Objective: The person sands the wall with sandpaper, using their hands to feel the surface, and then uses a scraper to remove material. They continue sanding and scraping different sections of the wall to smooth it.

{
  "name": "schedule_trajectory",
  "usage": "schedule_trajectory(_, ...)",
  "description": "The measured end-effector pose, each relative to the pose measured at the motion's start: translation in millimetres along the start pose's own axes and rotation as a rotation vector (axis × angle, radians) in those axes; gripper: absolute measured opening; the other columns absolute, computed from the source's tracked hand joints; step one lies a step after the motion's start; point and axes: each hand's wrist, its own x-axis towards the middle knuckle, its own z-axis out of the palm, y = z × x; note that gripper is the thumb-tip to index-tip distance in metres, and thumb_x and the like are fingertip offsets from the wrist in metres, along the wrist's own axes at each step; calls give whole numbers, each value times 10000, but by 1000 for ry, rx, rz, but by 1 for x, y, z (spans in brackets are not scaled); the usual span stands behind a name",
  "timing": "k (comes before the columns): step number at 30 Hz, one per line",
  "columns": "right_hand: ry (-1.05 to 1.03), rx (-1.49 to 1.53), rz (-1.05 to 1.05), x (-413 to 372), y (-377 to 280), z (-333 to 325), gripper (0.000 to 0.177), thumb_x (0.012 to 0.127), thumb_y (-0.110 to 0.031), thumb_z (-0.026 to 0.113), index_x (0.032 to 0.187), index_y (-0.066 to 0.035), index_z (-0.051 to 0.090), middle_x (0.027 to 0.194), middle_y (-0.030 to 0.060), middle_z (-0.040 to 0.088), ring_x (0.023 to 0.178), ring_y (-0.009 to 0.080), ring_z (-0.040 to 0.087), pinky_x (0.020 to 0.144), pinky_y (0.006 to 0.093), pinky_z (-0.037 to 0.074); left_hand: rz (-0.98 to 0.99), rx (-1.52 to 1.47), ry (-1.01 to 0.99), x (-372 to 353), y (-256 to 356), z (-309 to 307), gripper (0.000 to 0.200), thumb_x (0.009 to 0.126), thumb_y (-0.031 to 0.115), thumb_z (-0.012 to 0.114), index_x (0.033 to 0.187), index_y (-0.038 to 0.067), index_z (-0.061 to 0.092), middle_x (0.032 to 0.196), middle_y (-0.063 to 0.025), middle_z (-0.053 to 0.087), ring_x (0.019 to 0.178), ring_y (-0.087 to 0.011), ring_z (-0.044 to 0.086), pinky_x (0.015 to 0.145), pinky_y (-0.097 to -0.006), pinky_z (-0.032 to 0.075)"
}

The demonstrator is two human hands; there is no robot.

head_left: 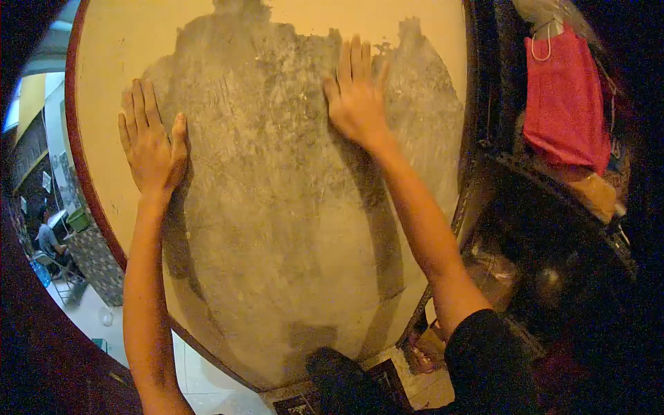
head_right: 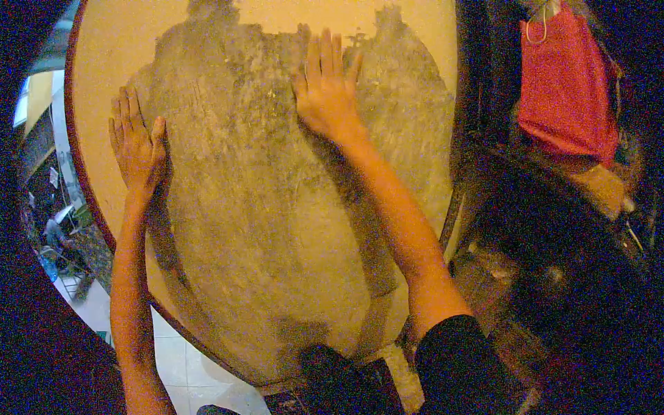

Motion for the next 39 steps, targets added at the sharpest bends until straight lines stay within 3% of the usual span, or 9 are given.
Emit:
schedule_trajectory(10, 7, -87, 60, 150, 66, 20, 727, 1089, -469, 266, 1607, 23, 129, 1696, 219, 64, 1571, 388, 42, 1188, 692, -19, 21, -2, 15, 1, -1, -3, 726, 1019, 432, 464, 1617, 84, 244, 1692, -102, 221, 1564, -282, 177, 1264, -463, 117)
schedule_trajectory(11, -88, 63, 192, 148, 58, 11, 742, 1102, -475, 224, 1602, 56, 87, 1688, 255, 28, 1571, 391, -4, 1205, 646, -53, 22, -2, 6, 0, -1, -3, 726, 1019, 432, 464, 1617, 84, 244, 1692, -102, 221, 1564, -282, 177, 1264, -463, 117)
schedule_trajectory(18, -48, -7, 44, -11, 28, -2, 721, 1080, -437, 342, 1623, -14, 127, 1703, 203, 54, 1571, 397, 65, 1176, 726, 9, 13, 17, 29, -2, 1, 3, 720, 1024, 440, 451, 1616, 87, 245, 1686, -101, 238, 1561, -284, 186, 1262, -464, 129)
schedule_trajectory(23, -87, -12, 167, 85, 42, 1, 718, 1079, -425, 327, 1622, -10, 106, 1702, 212, 39, 1559, 441, 75, 1164, 746, 38, 26, 36, 64, -1, -4, 5, 722, 1023, 448, 451, 1617, 94, 245, 1682, -99, 249, 1557, -282, 195, 1260, -457, 135)
schedule_trajectory(27, -53, 45, 228, 150, 76, 22, 767, 1093, -510, 212, 1609, 37, 60, 1689, 255, 21, 1560, 430, -44, 1179, 675, -91, 28, 40, 39, 0, -3, 1, 721, 1021, 451, 457, 1617, 102, 250, 1680, -97, 254, 1556, -277, 200, 1256, -458, 145)
schedule_trajectory(29, -53, 34, 206, 132, 77, 24, 775, 1091, -517, 215, 1609, 39, 60, 1689, 257, 23, 1558, 438, -48, 1173, 684, -96, 25, 30, 35, -2, -3, 1, 720, 1021, 453, 458, 1617, 104, 253, 1680, -96, 256, 1556, -276, 201, 1255, -460, 147)
schedule_trajectory(31, -112, -68, 128, 77, 52, 3, 723, 1080, -441, 314, 1618, -3, 113, 1703, 209, 34, 1557, 451, 56, 1148, 768, 44, 31, 17, 72, -1, -3, 4, 719, 1022, 448, 462, 1617, 103, 253, 1680, -91, 256, 1556, -274, 202, 1255, -464, 146)
schedule_trajectory(35, -41, 9, -16, -12, 25, -2, 731, 1079, -470, 306, 1619, -14, 119, 1705, 201, 34, 1562, 441, 24, 1150, 763, 20, 11, 10, 61, -3, -1, 2, 718, 1020, 442, 470, 1617, 106, 254, 1681, -89, 256, 1556, -274, 202, 1254, -467, 145)
schedule_trajectory(39, -35, -10, 50, 40, 38, 11, 735, 1077, -483, 311, 1618, -17, 135, 1704, 200, 55, 1562, 442, 24, 1162, 741, -6, 7, 34, 61, -1, -2, 3, 721, 1018, 433, 475, 1620, 111, 245, 1685, -85, 246, 1557, -274, 197, 1257, -464, 138)
